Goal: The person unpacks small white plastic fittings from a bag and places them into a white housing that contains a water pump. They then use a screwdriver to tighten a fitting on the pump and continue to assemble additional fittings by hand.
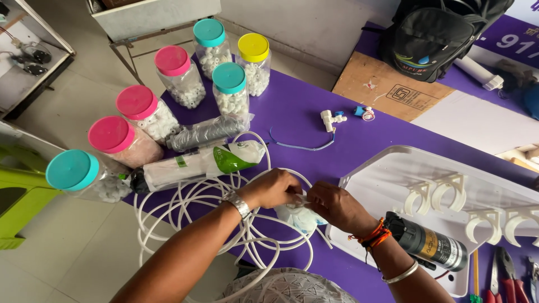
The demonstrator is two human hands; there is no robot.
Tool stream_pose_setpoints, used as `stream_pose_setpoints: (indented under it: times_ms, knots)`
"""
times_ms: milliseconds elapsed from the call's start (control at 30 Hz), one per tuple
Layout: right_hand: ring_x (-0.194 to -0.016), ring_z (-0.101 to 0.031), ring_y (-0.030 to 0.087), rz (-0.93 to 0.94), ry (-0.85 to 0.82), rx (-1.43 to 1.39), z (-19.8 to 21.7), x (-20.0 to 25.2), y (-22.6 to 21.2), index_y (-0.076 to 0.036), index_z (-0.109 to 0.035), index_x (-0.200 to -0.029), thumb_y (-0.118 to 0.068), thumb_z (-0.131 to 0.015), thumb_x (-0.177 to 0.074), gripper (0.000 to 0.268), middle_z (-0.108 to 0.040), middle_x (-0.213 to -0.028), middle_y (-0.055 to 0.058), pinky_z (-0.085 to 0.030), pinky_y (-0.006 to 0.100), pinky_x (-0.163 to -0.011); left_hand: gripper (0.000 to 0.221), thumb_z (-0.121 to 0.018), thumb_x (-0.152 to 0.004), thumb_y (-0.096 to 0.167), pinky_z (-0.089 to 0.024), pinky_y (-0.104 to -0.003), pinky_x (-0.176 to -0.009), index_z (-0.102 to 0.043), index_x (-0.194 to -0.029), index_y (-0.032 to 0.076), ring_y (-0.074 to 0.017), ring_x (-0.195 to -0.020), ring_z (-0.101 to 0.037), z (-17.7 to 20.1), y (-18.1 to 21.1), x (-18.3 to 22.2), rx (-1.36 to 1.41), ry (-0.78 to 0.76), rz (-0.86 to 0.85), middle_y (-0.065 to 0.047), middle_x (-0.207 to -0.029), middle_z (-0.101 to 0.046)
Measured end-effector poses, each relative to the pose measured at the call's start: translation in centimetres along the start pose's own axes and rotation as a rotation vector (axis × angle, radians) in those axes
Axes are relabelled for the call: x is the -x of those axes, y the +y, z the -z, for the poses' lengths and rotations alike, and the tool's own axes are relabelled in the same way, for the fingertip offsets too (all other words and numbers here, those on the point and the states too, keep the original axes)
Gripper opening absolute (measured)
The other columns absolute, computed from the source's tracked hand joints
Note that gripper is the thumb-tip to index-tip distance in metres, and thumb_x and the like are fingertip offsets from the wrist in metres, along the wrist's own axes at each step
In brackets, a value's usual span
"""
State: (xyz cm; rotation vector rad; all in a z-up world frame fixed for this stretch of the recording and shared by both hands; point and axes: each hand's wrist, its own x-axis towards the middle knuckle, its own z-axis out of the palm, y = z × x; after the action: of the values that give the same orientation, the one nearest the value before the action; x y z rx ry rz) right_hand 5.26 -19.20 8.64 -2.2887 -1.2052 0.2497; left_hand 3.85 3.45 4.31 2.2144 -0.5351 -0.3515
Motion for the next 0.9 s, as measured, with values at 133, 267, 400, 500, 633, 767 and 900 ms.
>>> stream_pose_setpoints:
  times_ms: [133, 267, 400, 500, 633, 767, 900]
  knots:
    - [-0.07, -0.072, 0.022, -0.076, -0.075, -0.149, 1.2, 0.6, 0.8, -0.002, -0.066, -0.097, -0.011, -0.075, -0.087, 0.016, -0.07, -0.085, 0.009, -0.059, 0.034, -0.06, 0.025, -0.08, -0.087, 0.03, -0.059, -0.032, -0.069, -0.078, -0.094, 0.007, -0.0205, -0.071, -0.075, 0.6, 0.5, 0.3, 0.128, -0.008, 0.02, -0.009, -0.085, -0.078]
    - [-0.067, -0.07, 0.023, -0.07, -0.026, -0.1, 2.2, 1.0, 0.5, -0.001, -0.067, -0.098, -0.011, -0.075, -0.088, 0.016, -0.069, -0.082, 0.01, -0.057, 0.035, -0.059, 0.02, -0.076, -0.087, 0.023, -0.06, -0.032, -0.07, -0.078, -0.095, 0.004, -0.0186, -0.077, -0.076, -0.6, -0.6, 0.5, 0.259, 0.237, -0.139, -0.01, -0.091, -0.079]
    - [-0.067, -0.068, 0.024, -0.101, 0.164, 0.012, 1.2, 1.3, 0.3, -0.002, -0.068, -0.096, -0.011, -0.073, -0.089, 0.013, -0.069, -0.083, 0.01, -0.055, 0.036, -0.059, 0.023, -0.073, -0.091, 0.025, -0.058, -0.033, -0.066, -0.076, -0.091, 0.002, -0.0192, -0.072, -0.074, -1.5, 0.4, 1.1, 0.281, 0.374, -0.055, -0.009, -0.084, -0.078]
    - [-0.067, -0.068, 0.022, -0.274, 0.302, 0.024, -2.2, 2.3, 0.3, -0.002, -0.07, -0.095, -0.014, -0.072, -0.09, 0.013, -0.071, -0.081, 0.009, -0.055, 0.035, -0.06, 0.023, -0.072, -0.094, 0.024, -0.057, -0.034, -0.065, -0.074, -0.093, 0.001, -0.0203, -0.07, -0.073, -4.1, 0.4, 1.2, 0.309, 0.37, 0.103, -0.009, -0.082, -0.076]
    - [-0.06, -0.069, 0.013, -0.749, 0.385, -0.404, -5.7, 2.6, 0.4, 0.0, -0.074, -0.095, -0.022, -0.073, -0.09, 0.023, -0.076, -0.074, 0.008, -0.057, 0.03, -0.056, 0.02, -0.072, -0.093, 0.021, -0.061, -0.032, -0.071, -0.072, -0.102, 0.003, -0.0184, -0.079, -0.075, -7.1, 0.6, 1.3, 0.442, 0.415, 0.267, -0.006, -0.092, -0.075]
    - [-0.059, -0.069, 0.009, -0.802, 0.377, -0.574, -5.9, 1.8, -0.2, 0.002, -0.074, -0.095, -0.025, -0.074, -0.089, 0.027, -0.076, -0.074, 0.008, -0.058, 0.026, -0.054, 0.024, -0.072, -0.088, 0.013, -0.062, -0.032, -0.081, -0.07, -0.11, 0.003, -0.0184, -0.092, -0.074, -8.2, 0.1, 1.8, 0.621, 0.372, 0.1, -0.01, -0.102, -0.076]
    - [-0.058, -0.065, 0.014, -0.857, 0.288, -0.444, -7.2, 2.7, 1.6, 0.003, -0.075, -0.095, -0.022, -0.076, -0.089, 0.026, -0.072, -0.071, 0.011, -0.054, 0.03, -0.054, 0.032, -0.066, -0.089, 0.005, -0.058, -0.035, -0.093, -0.073, -0.12, 0.006, -0.0218, -0.109, -0.07, -8.0, -1.5, 1.4, 0.459, 0.284, 0.016, -0.01, -0.122, -0.07]
